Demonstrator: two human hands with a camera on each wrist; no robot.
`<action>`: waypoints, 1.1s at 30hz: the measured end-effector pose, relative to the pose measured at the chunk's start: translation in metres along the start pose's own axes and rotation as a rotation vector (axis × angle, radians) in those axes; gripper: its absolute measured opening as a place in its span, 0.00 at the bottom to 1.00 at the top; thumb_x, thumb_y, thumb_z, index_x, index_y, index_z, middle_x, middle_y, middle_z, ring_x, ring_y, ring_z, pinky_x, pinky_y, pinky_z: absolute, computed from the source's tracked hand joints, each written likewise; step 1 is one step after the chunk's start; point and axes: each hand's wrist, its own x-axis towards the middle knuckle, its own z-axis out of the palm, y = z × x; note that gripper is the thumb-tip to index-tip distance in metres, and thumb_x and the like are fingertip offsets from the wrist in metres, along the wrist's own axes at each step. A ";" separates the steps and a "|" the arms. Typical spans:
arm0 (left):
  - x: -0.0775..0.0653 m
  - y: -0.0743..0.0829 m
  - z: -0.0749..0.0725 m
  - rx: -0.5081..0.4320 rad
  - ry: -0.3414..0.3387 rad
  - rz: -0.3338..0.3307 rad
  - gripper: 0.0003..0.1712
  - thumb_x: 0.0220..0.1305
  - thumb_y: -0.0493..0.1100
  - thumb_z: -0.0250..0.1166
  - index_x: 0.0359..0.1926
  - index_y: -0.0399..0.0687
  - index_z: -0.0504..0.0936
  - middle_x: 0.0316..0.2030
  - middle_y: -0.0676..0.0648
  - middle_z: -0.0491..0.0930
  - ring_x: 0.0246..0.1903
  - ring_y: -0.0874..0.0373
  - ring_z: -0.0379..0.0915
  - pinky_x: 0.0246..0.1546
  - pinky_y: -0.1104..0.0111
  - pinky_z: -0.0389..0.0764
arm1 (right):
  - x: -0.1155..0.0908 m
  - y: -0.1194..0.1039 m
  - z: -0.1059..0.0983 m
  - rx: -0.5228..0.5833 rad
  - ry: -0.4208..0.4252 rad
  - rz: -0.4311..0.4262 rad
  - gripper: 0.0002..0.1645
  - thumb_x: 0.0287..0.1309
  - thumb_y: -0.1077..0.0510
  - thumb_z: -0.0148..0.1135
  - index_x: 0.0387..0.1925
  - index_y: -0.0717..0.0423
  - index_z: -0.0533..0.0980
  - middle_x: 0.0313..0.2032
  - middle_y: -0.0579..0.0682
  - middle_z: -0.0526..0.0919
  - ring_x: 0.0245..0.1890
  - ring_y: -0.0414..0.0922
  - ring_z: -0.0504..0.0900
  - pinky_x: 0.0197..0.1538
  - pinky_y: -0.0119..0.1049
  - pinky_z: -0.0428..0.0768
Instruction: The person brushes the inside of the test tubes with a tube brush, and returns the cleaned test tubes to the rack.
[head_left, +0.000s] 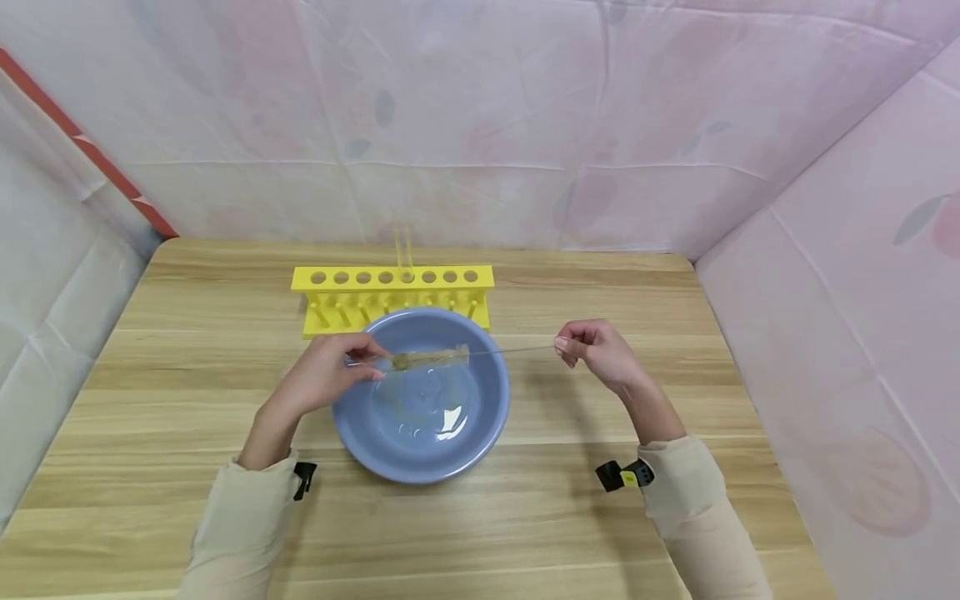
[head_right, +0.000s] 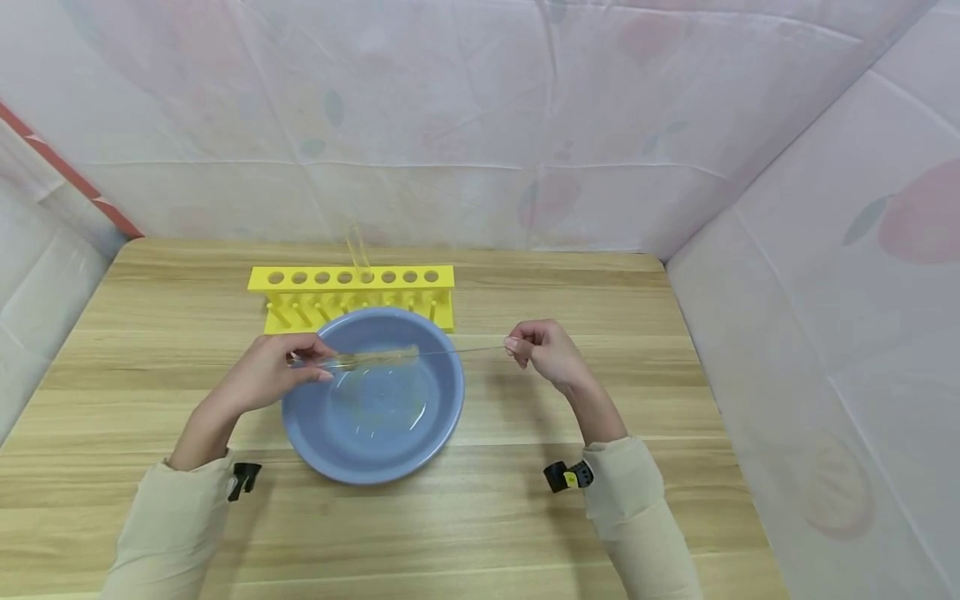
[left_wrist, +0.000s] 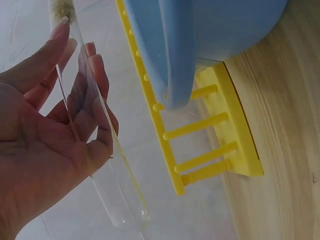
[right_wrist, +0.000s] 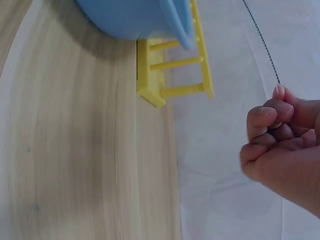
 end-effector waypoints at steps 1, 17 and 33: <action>0.000 -0.001 -0.001 -0.008 -0.005 0.000 0.09 0.47 0.33 0.70 0.32 0.40 0.82 0.29 0.48 0.80 0.31 0.55 0.74 0.34 0.62 0.77 | -0.001 0.000 0.000 -0.034 0.013 -0.030 0.12 0.61 0.67 0.52 0.22 0.68 0.71 0.18 0.52 0.70 0.20 0.47 0.69 0.32 0.37 0.71; -0.004 -0.012 -0.009 -0.065 -0.047 0.005 0.09 0.49 0.34 0.69 0.34 0.37 0.82 0.28 0.49 0.79 0.29 0.56 0.73 0.31 0.65 0.75 | -0.013 -0.008 0.005 -0.226 0.170 -0.332 0.10 0.55 0.75 0.53 0.22 0.65 0.73 0.18 0.57 0.70 0.18 0.38 0.62 0.21 0.31 0.63; -0.009 -0.007 -0.011 0.030 -0.004 -0.025 0.10 0.44 0.32 0.72 0.31 0.41 0.82 0.27 0.51 0.79 0.31 0.56 0.73 0.32 0.63 0.76 | -0.008 0.010 -0.014 0.272 -0.108 0.126 0.15 0.60 0.74 0.45 0.19 0.66 0.69 0.16 0.49 0.65 0.17 0.44 0.61 0.25 0.35 0.64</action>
